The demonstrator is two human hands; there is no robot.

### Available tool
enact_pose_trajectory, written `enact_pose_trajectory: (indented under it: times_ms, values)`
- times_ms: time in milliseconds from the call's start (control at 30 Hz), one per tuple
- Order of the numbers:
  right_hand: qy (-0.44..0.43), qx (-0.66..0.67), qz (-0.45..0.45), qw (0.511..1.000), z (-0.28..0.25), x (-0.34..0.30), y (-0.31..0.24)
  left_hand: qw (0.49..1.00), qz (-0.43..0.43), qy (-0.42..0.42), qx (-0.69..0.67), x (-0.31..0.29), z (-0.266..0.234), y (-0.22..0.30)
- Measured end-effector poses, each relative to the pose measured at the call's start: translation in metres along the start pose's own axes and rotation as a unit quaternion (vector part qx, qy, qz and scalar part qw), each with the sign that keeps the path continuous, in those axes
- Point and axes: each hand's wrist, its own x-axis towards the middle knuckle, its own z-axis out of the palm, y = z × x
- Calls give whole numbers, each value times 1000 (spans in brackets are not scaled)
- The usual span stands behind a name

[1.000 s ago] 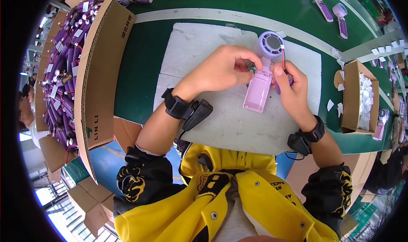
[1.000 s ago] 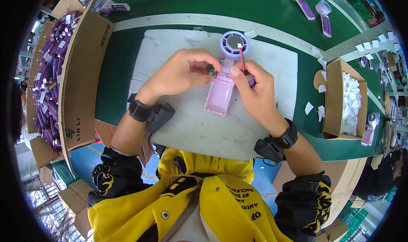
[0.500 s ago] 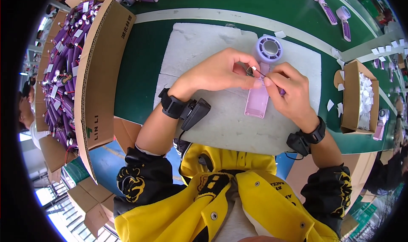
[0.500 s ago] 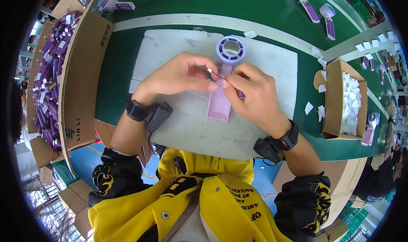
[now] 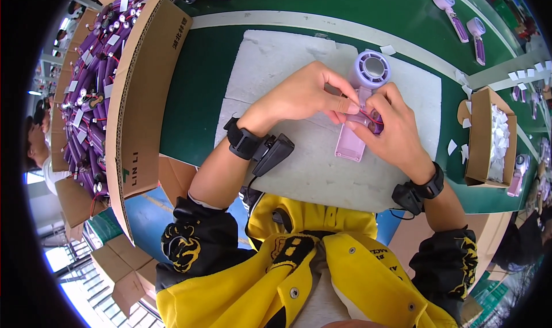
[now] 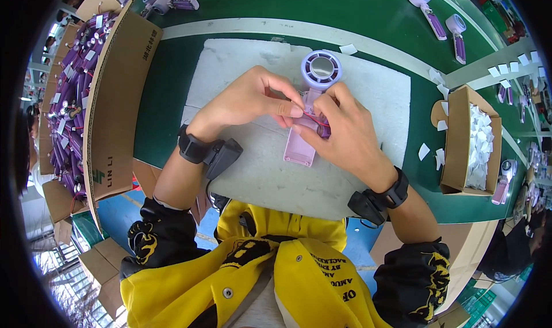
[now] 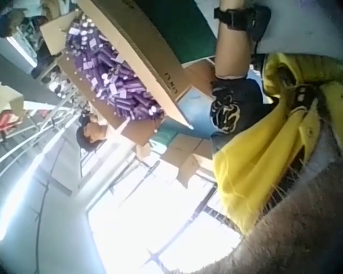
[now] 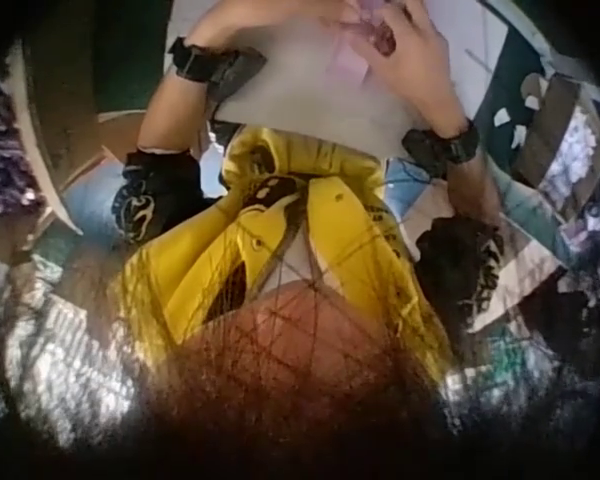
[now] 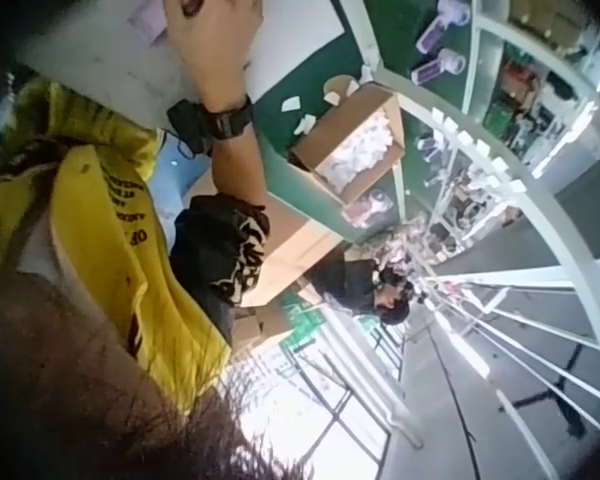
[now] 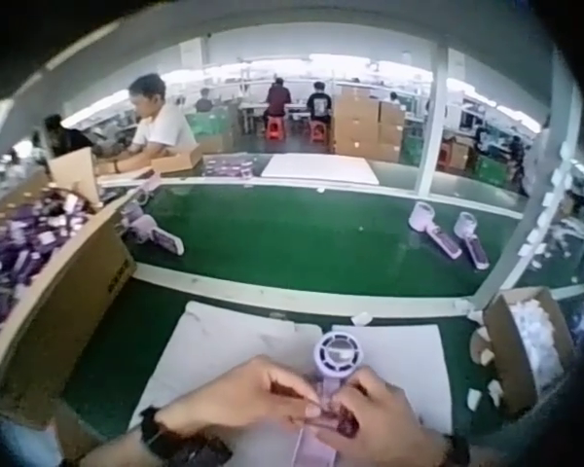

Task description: Assembling small handheld fans by inserting internal components like a PCB and batteries into the plastic housing.

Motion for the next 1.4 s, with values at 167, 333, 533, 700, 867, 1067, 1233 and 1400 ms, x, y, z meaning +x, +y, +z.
enact_pose_trajectory:
  times_ms: [167,333,533,700,867,1067,1233,1400]
  values:
    - [-6,82,17,996,0,-1,7,1000,0,3,7,1,-1,2]
    - [-3,160,6,987,0,-2,9,1000,7,-6,9,-1,-5,1]
    - [-18,184,12,983,-2,-2,8,999,8,-32,3,-1,-5,1]
    - [-15,184,11,983,-1,-3,10,998,34,-51,27,-2,-7,0]
    - [-24,186,22,982,-1,-3,9,999,11,-41,34,-4,-8,3]
    - [-27,184,23,982,-1,-2,8,999,10,-34,35,-4,-12,2]
    - [-24,187,19,982,1,-2,9,998,11,-42,41,-3,-13,0]
    - [-21,187,19,982,1,-3,9,998,15,-37,51,-3,-13,-3]
